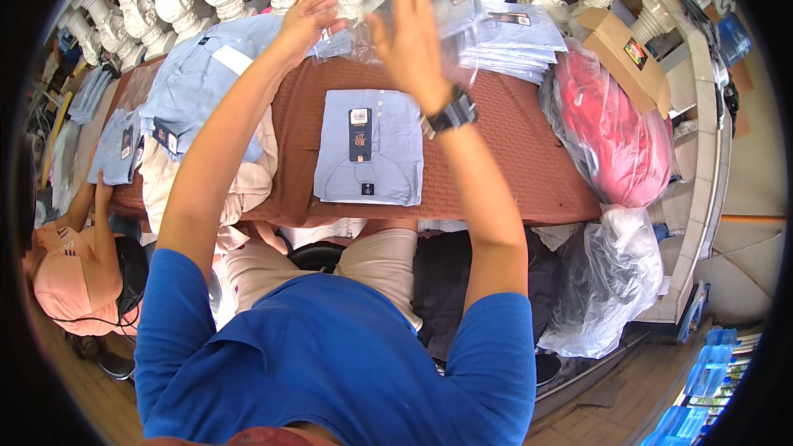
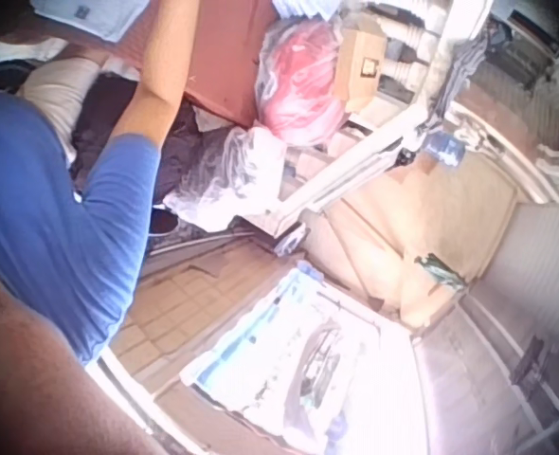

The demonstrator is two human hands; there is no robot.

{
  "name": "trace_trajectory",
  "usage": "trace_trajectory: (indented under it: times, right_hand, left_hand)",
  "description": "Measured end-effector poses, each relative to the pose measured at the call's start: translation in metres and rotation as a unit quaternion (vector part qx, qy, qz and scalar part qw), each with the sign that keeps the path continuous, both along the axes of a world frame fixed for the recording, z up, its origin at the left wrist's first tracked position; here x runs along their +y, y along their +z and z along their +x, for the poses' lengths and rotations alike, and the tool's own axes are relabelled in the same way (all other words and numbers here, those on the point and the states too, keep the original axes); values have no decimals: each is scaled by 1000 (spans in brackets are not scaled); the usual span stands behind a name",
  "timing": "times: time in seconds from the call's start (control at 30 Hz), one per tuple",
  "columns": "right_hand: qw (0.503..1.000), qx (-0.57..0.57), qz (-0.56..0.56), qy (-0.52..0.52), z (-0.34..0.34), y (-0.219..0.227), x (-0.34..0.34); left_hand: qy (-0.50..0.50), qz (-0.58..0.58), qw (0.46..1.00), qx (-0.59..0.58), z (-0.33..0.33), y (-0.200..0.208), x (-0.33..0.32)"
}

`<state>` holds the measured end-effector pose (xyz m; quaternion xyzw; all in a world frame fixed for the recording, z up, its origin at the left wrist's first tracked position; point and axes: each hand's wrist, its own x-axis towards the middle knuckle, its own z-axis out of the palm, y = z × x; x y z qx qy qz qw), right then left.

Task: The person folds a light blue shirt, inserts it into a clear plastic bag, and places it onto a stack before picking up another shirt to spread it out on the table.

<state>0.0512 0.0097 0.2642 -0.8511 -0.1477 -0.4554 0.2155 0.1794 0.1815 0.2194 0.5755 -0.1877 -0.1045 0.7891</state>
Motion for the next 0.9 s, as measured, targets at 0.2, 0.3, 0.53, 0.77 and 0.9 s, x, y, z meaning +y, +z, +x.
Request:
trace_trajectory:
  times: [0.2, 0.3, 0.53, 0.77, 0.9]
  right_hand:
    - [782, 437, 410, 172, -39, -113, 42]
    - [656, 405, 600, 212, -11, -141, 30]
    - [637, 329, 681, 152, 9, -168, -5]
    - [627, 382, 664, 140, 2, -191, -45]
    - [641, 393, 647, 130, -1, -187, -47]
  left_hand:
    - [123, -47, 989, 60, -33, -49, -2]
    - [101, -21, 992, 76, -54, -83, -5]
    - [20, 361, 927, -100, -85, -140, -2]
    - [139, 510, 708, -467, -125, -116, 5]
    - [139, 401, 684, -594, -103, -131, 0]
